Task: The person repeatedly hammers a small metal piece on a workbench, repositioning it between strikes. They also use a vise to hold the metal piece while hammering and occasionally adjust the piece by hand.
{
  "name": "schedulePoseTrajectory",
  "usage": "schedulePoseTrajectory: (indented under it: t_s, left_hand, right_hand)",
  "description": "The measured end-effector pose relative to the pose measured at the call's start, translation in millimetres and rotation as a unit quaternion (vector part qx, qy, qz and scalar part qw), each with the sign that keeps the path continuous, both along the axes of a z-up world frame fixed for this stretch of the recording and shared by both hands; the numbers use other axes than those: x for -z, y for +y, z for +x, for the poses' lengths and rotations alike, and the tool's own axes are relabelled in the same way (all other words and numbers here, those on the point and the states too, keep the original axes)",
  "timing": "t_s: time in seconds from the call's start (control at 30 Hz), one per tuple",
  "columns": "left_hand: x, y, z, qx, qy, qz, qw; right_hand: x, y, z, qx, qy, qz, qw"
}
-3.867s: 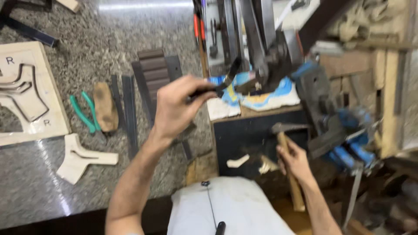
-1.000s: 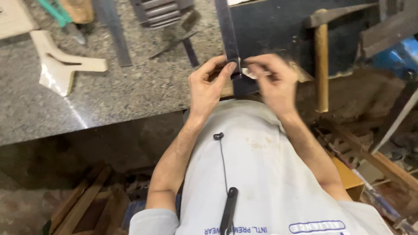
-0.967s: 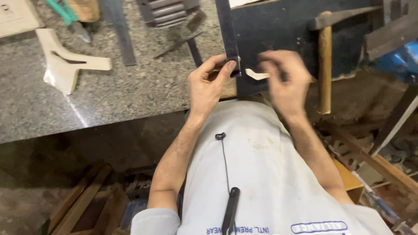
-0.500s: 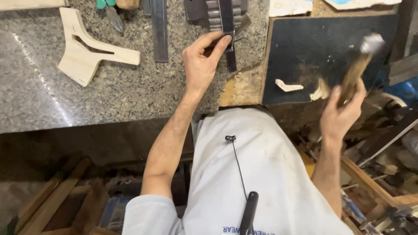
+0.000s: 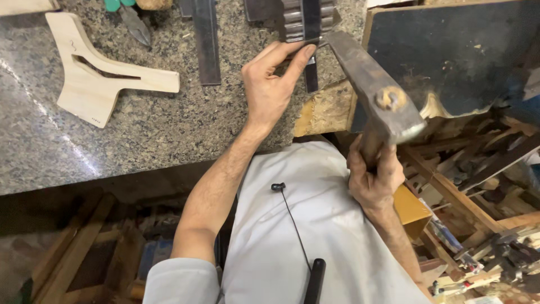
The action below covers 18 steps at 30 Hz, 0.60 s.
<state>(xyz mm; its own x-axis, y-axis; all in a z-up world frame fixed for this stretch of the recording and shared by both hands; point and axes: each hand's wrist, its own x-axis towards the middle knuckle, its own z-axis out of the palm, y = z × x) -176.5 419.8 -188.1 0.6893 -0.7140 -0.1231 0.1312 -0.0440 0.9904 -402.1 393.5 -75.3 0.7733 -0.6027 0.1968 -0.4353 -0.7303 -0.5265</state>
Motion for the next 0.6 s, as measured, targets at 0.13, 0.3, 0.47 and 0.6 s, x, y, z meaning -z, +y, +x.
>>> schedulePoseTrajectory:
  t_s: [0.13, 0.3, 0.47, 0.6]
  left_hand:
    - [-2.4, -0.5, 2.2, 0.001, -0.004, 0.002, 1.000]
    - [-6.4, -1.2, 6.5, 0.006, -0.018, -0.008, 1.000]
    - [-2.7, 1.1, 7.0, 0.009, -0.022, -0.006, 1.000]
    - [-0.7, -1.1, 9.0, 0.008, -0.013, -0.022, 1.000]
  right_hand:
    - [-0.9, 10.2, 14.8, 0.030, -0.013, 0.036, 0.999]
    - [2.4, 12.3, 14.2, 0.020, 0.007, 0.023, 1.000]
    - [7.5, 16.7, 12.5, -0.006, -0.034, -0.007, 0.999]
    - [5.1, 18.3, 16.8, 0.033, 0.028, -0.039, 0.998]
